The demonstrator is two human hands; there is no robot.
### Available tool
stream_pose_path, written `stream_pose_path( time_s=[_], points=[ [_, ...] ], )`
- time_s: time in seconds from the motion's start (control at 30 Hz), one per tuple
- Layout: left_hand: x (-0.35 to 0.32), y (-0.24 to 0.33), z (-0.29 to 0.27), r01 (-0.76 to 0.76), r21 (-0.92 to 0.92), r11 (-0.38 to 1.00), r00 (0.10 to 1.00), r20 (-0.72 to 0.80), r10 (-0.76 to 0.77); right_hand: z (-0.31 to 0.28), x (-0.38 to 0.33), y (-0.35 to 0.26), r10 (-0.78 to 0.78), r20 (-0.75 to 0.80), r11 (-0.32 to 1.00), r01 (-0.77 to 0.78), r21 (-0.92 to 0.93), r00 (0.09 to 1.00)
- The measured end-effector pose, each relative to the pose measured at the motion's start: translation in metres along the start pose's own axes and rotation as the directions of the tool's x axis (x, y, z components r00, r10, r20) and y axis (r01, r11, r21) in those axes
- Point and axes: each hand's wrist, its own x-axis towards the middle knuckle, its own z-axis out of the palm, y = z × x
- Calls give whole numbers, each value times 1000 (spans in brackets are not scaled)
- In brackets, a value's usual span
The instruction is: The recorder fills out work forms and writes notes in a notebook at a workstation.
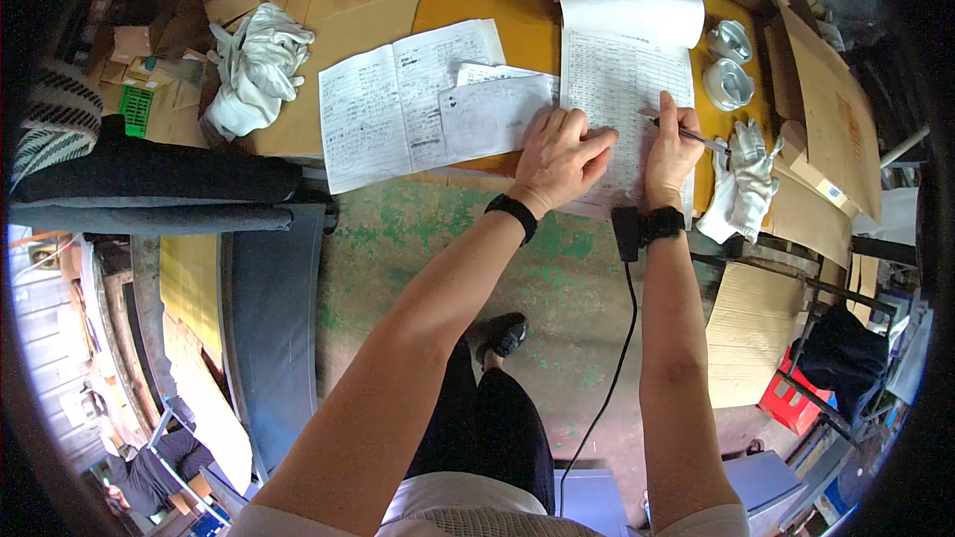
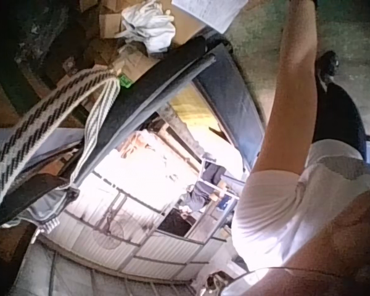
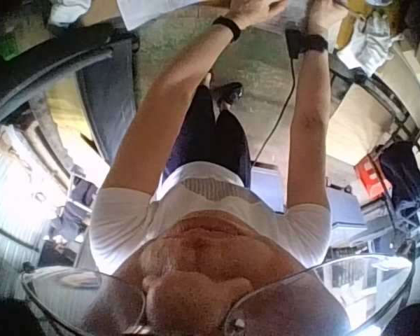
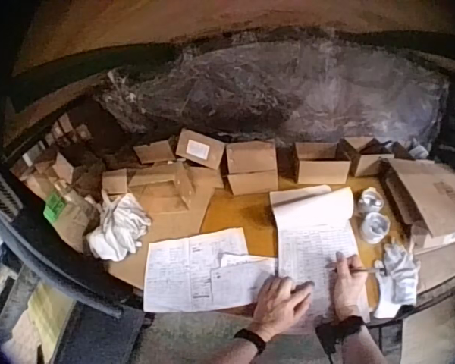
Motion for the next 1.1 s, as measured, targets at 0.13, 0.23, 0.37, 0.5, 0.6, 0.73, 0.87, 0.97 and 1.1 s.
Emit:
stream_pose_path(
  time_s=[0.13,0.23,0.37,0.5,0.6,0.73,0.87,0.97,1.1],
  points=[
    [0,0,-2,8,-38,999,1000,-9,-8,2,-2,-3,19,5,1000,-20,15,1000],
    [2,-2,-5,-13,-54,998,1000,-17,13,2,-2,-6,29,2,999,-29,20,1000],
    [4,-4,-7,23,-216,976,997,-62,-38,2,-1,-7,25,-11,1000,-25,1,1000],
    [2,-7,-5,97,-344,934,991,-53,-123,3,-3,-7,-7,-12,1000,7,-29,1000],
    [2,-11,-5,120,-387,914,989,-32,-143,3,-3,-6,-2,-10,1000,2,-30,1000],
    [0,-14,-4,224,-480,848,973,61,-223,3,-1,-3,0,-11,1000,0,-15,1000],
    [2,-11,-8,305,-576,758,947,98,-307,2,-2,-2,12,-14,1000,-12,-21,1000],
    [2,-13,-9,342,-569,747,934,124,-334,3,-2,-2,18,-9,1000,-19,-15,1000],
    [4,-16,-9,446,-635,631,882,192,-430,3,-1,-2,9,-9,999,-9,-36,1000]
  ],
)
